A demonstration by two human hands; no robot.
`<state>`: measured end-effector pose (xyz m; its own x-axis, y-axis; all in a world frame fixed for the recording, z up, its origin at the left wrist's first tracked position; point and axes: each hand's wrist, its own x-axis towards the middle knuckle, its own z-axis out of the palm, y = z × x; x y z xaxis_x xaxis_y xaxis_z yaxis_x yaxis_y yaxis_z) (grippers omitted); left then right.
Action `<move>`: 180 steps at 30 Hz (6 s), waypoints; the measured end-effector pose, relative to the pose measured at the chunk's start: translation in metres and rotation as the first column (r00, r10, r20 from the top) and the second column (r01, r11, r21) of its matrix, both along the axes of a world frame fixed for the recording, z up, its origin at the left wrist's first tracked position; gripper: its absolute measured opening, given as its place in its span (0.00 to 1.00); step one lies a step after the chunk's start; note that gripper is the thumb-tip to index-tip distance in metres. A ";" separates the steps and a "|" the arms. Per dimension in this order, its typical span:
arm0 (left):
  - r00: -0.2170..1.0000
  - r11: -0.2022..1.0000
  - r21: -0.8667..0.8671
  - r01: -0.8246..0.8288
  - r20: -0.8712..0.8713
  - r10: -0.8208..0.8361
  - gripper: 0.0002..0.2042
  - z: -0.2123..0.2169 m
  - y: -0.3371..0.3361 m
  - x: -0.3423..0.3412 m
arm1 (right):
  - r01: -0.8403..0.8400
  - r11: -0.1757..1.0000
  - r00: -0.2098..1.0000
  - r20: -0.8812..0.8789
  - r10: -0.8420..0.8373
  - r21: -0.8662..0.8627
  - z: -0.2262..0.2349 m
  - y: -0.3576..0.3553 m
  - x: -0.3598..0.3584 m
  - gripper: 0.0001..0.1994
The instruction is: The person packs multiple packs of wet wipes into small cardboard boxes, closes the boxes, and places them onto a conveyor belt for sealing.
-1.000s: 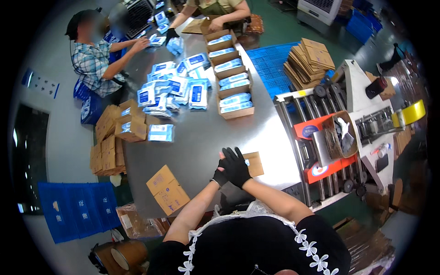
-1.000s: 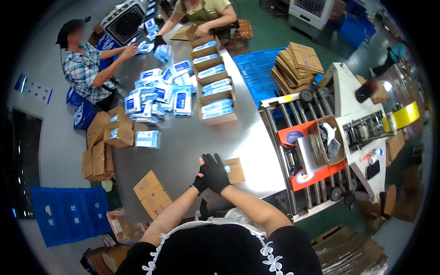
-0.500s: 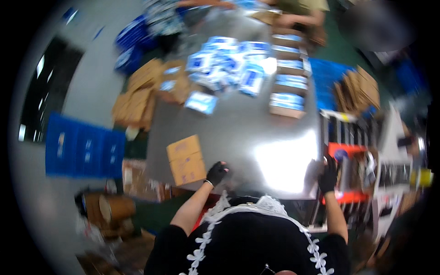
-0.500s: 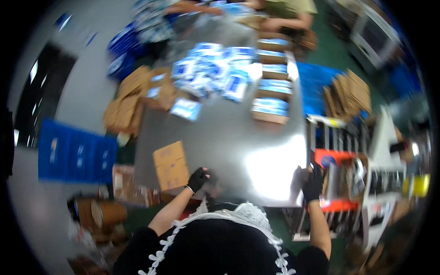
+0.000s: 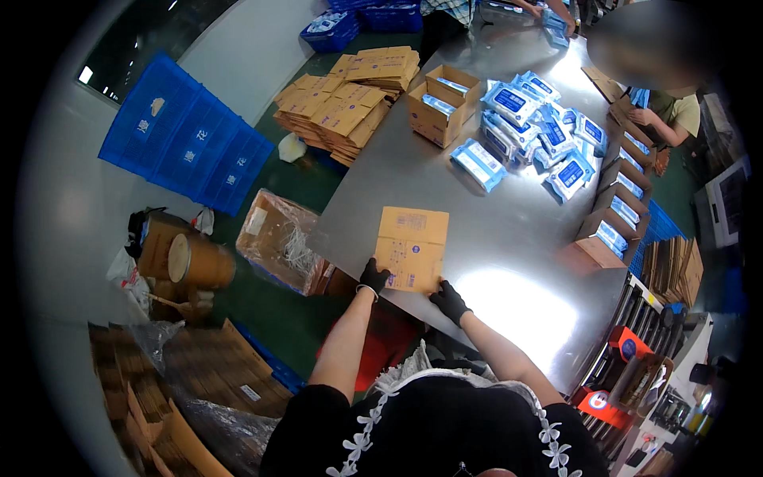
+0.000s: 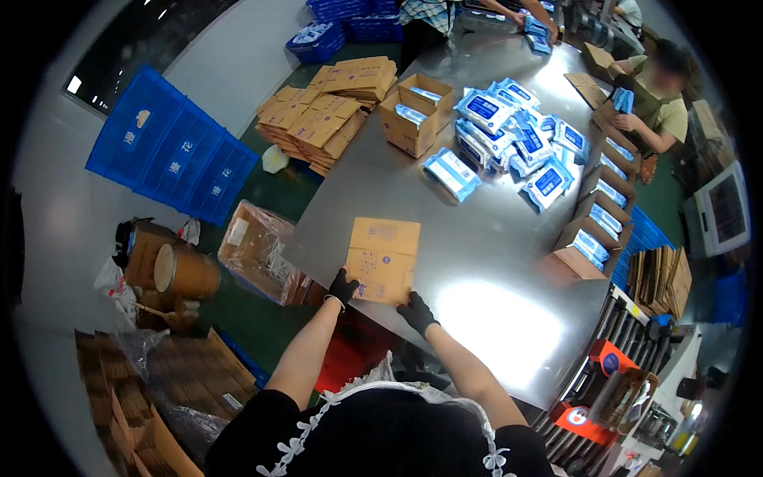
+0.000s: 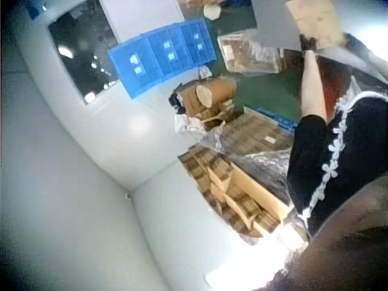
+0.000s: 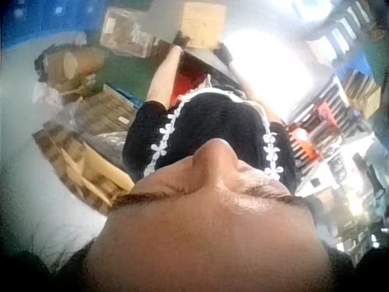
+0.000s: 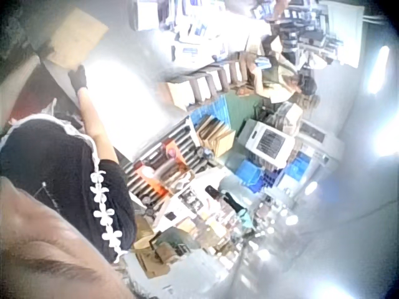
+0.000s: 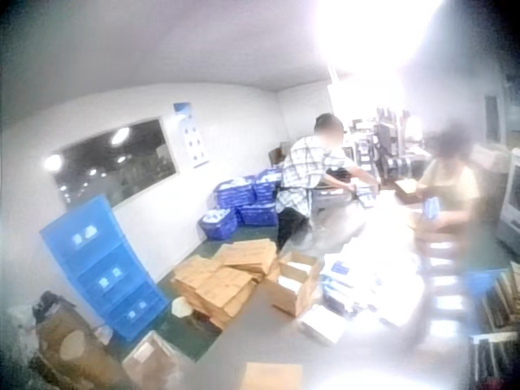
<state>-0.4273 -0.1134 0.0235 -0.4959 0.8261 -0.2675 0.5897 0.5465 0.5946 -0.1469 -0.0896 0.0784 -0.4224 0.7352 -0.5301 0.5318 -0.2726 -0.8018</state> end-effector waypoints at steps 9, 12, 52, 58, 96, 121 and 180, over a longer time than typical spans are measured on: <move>0.528 0.862 0.285 0.418 0.696 -0.486 0.23 0.119 0.047 0.097 | 0.105 0.994 0.973 0.204 -0.104 0.006 0.005 0.004 0.057 0.31; 0.449 0.789 0.405 0.461 0.660 -0.602 0.30 0.105 0.060 0.168 | 0.511 0.817 0.830 -0.401 -0.388 0.266 0.052 0.012 0.050 0.27; 0.330 0.325 -0.074 0.943 0.059 -0.942 0.38 0.237 0.178 0.231 | -0.059 0.341 0.862 0.220 -0.456 0.938 0.133 0.093 0.140 0.09; 0.119 0.168 -0.070 0.983 -0.453 -0.883 0.60 0.195 0.109 0.214 | 0.409 0.580 0.721 0.141 -0.679 0.705 0.095 0.098 0.112 0.06; 0.994 0.993 -0.111 0.028 0.109 -0.016 0.23 0.100 0.103 0.197 | 0.767 0.455 0.443 0.139 -0.886 0.454 0.022 0.423 0.242 0.33; 0.965 0.974 0.034 0.224 0.134 -0.227 0.28 0.057 0.098 0.209 | 0.233 0.970 0.971 -0.071 -0.228 0.069 0.106 0.544 0.004 0.25; 0.763 0.753 0.196 0.629 0.034 -0.646 0.22 0.129 0.146 0.277 | 0.610 0.660 0.688 0.120 -0.716 0.440 0.107 -0.021 0.202 0.24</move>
